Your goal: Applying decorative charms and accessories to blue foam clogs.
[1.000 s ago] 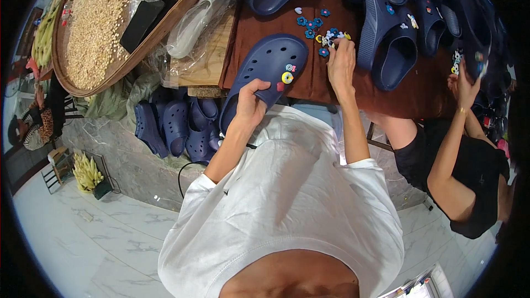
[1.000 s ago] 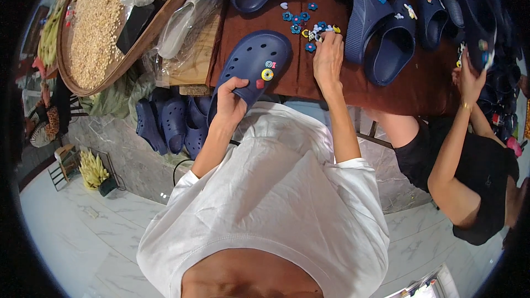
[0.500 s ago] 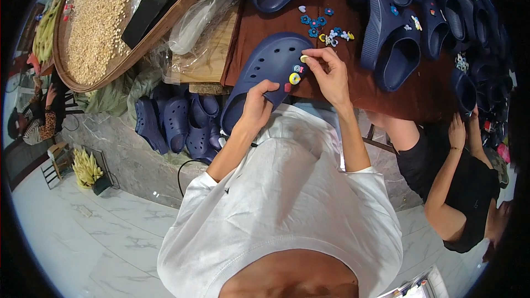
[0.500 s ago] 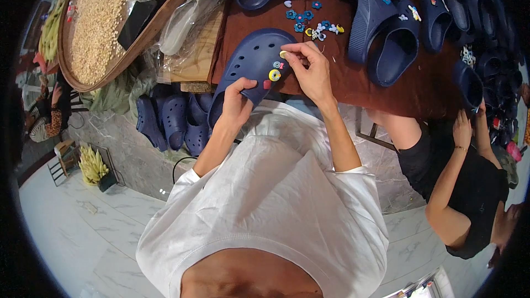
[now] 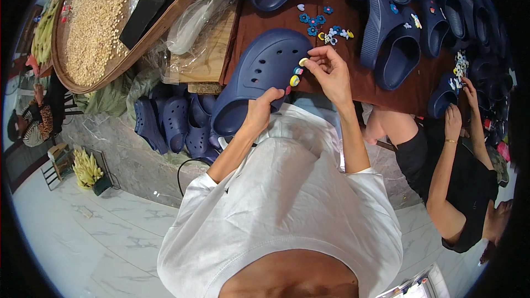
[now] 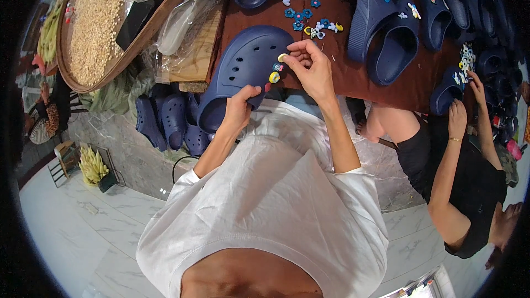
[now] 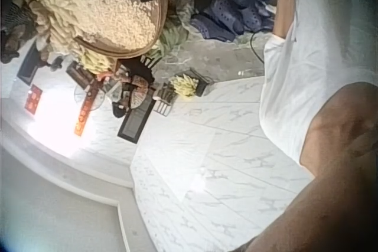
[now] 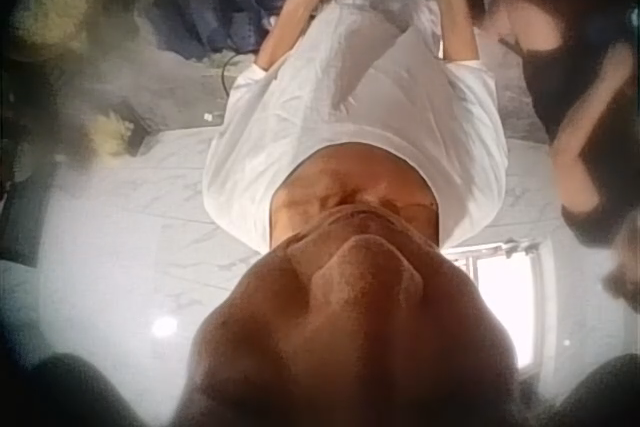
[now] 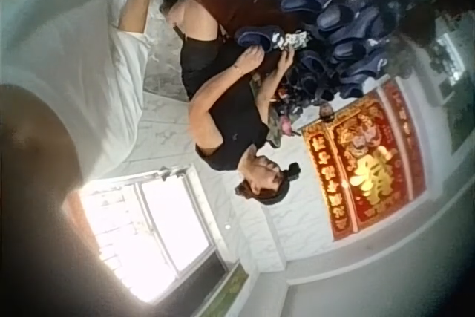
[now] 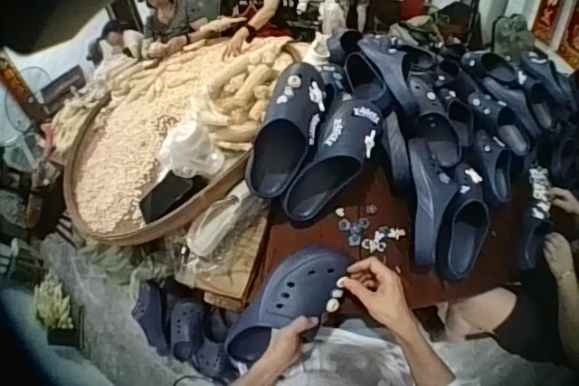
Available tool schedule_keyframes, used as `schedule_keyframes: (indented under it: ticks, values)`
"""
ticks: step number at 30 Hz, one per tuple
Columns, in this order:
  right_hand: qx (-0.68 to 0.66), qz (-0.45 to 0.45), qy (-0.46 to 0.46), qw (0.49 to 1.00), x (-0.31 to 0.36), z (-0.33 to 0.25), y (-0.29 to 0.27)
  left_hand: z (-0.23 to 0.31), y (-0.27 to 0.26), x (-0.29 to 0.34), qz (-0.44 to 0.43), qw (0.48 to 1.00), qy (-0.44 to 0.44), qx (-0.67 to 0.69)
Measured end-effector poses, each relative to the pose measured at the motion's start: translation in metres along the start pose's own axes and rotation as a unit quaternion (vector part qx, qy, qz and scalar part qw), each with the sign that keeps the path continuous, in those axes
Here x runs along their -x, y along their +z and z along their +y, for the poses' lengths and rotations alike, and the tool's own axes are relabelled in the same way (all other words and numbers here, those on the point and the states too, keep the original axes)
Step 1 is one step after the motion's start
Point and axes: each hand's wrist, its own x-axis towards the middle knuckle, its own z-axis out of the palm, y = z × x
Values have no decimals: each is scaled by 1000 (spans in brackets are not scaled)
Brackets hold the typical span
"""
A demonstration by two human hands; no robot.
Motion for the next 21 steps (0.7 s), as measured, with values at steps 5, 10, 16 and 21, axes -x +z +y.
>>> schedule_keyframes:
  ticks: [5, 10, 16, 21]
  values:
    - [20, 17, -50, 998, -1, -1, 0, 6, -5, 0, -21, 996, 27, -87]
    - [-31, -76, -50, 995, -1, -4, -6, 17, -9, 4, -95, 969, 78, -213]
    - [-64, -123, -38, 990, 0, -12, -10, 16, -15, 6, -125, 953, 104, -254]
    - [-40, -109, -39, 992, 1, -5, -7, 13, -19, 2, -147, 947, 130, -255]
